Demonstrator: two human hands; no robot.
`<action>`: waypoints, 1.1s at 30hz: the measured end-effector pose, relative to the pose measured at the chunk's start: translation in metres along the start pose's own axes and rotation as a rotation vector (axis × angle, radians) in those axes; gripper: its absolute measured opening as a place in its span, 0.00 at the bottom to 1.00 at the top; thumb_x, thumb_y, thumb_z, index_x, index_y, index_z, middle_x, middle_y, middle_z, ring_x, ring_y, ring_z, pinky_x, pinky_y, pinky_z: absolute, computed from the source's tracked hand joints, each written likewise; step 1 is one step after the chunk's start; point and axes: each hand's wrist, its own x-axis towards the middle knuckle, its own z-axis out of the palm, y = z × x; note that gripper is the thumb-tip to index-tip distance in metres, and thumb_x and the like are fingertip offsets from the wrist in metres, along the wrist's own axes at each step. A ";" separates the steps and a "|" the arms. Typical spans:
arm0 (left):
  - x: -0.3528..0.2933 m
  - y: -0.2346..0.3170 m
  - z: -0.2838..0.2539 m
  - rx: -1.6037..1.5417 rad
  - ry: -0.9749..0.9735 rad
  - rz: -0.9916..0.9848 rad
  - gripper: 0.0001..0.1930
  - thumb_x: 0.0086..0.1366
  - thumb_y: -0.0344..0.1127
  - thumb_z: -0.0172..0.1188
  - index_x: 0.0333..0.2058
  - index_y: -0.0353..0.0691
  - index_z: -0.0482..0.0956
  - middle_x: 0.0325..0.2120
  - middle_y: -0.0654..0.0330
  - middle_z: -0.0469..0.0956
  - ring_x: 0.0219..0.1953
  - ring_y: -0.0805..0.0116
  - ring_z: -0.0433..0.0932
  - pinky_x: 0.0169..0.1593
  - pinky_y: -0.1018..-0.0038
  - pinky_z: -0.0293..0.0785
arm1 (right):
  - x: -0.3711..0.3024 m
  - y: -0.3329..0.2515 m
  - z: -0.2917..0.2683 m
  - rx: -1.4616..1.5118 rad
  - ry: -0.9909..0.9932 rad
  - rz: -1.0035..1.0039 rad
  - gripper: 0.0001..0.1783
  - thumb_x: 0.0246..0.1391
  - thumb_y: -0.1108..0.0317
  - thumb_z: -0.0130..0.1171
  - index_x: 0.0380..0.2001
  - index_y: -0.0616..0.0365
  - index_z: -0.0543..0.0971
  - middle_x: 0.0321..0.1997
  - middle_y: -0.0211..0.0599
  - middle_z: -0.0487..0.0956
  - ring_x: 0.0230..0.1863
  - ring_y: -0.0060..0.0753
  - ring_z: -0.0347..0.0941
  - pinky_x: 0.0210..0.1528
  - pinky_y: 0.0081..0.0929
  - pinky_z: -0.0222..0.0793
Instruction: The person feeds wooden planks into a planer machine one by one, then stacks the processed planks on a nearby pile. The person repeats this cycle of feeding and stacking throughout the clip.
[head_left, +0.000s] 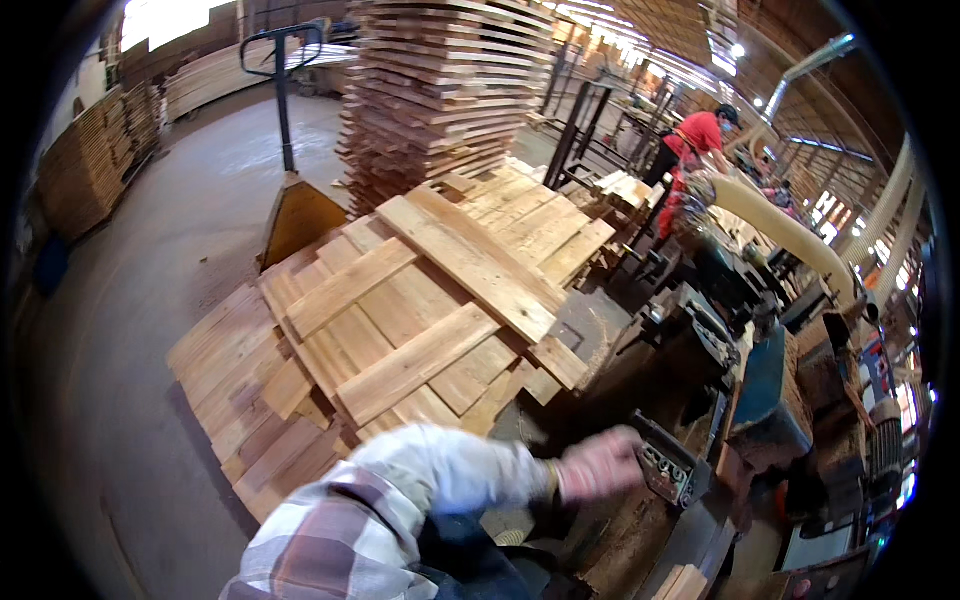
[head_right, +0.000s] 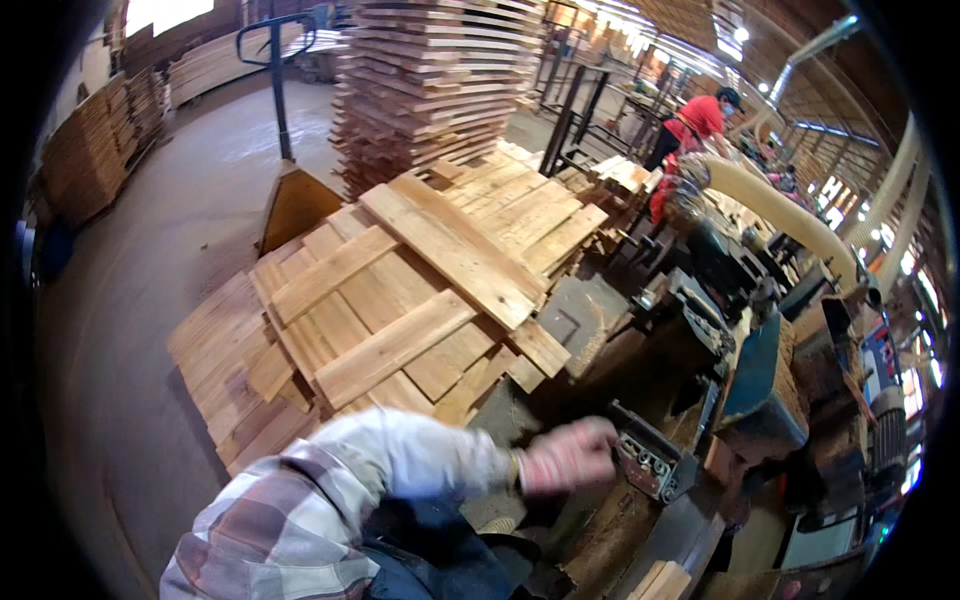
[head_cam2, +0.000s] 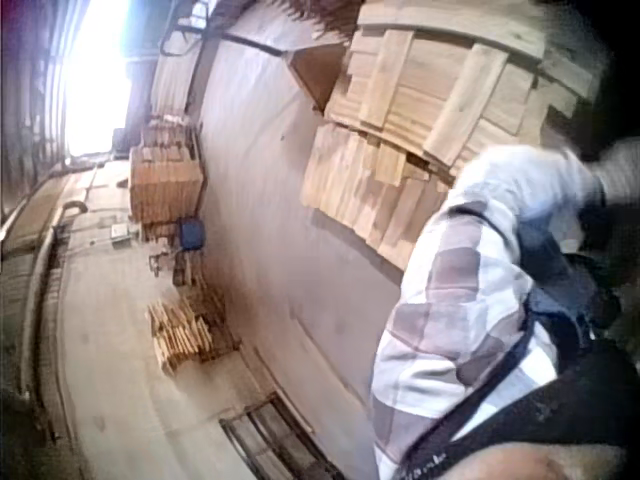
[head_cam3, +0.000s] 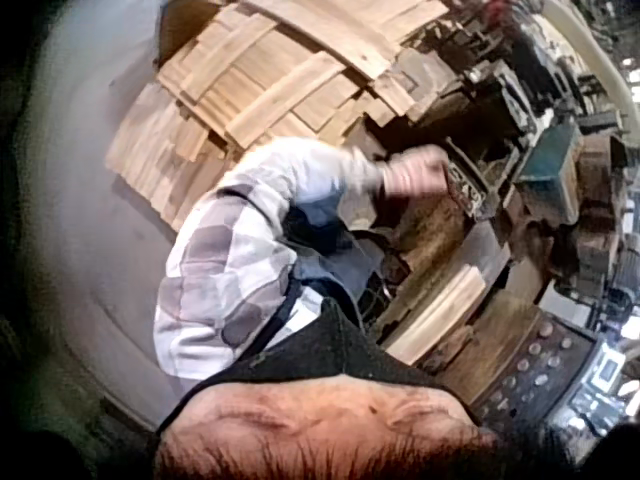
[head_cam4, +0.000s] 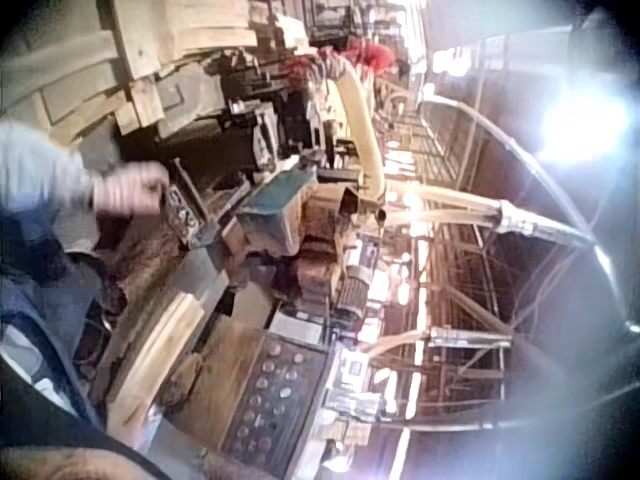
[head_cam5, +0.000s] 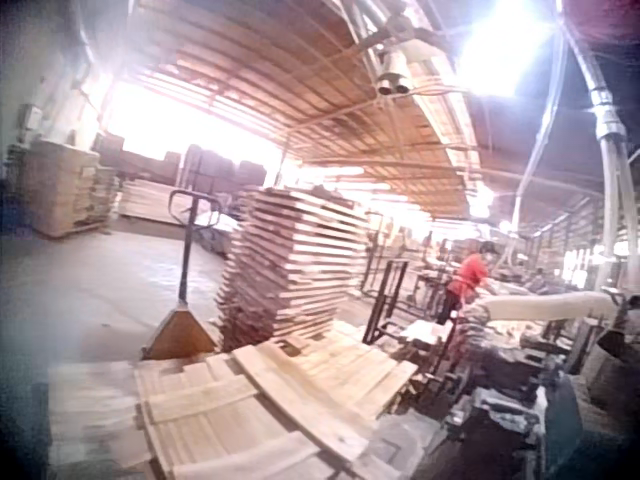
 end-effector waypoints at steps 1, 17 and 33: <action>0.024 -0.008 -0.037 0.172 0.022 -0.022 0.22 0.69 0.39 0.70 0.59 0.42 0.78 0.39 0.59 0.82 0.41 0.65 0.82 0.44 0.65 0.83 | -0.008 0.006 0.003 -0.020 0.032 0.042 0.50 0.55 0.65 0.72 0.79 0.62 0.64 0.74 0.68 0.72 0.74 0.69 0.68 0.76 0.47 0.66; 0.199 -0.071 -0.403 1.361 -0.216 -0.390 0.51 0.45 0.65 0.78 0.64 0.39 0.77 0.57 0.39 0.80 0.60 0.38 0.78 0.67 0.52 0.73 | 0.283 0.007 0.114 0.355 0.483 0.142 0.50 0.49 0.76 0.71 0.78 0.59 0.68 0.78 0.47 0.69 0.78 0.51 0.65 0.81 0.43 0.60; 0.102 0.006 -0.388 1.675 -0.666 -0.485 0.76 0.40 0.68 0.84 0.81 0.38 0.52 0.64 0.42 0.75 0.68 0.43 0.74 0.72 0.56 0.70 | -0.003 0.014 0.011 -0.272 0.149 -0.147 0.28 0.50 0.64 0.77 0.56 0.55 0.87 0.61 0.50 0.84 0.55 0.58 0.82 0.63 0.59 0.77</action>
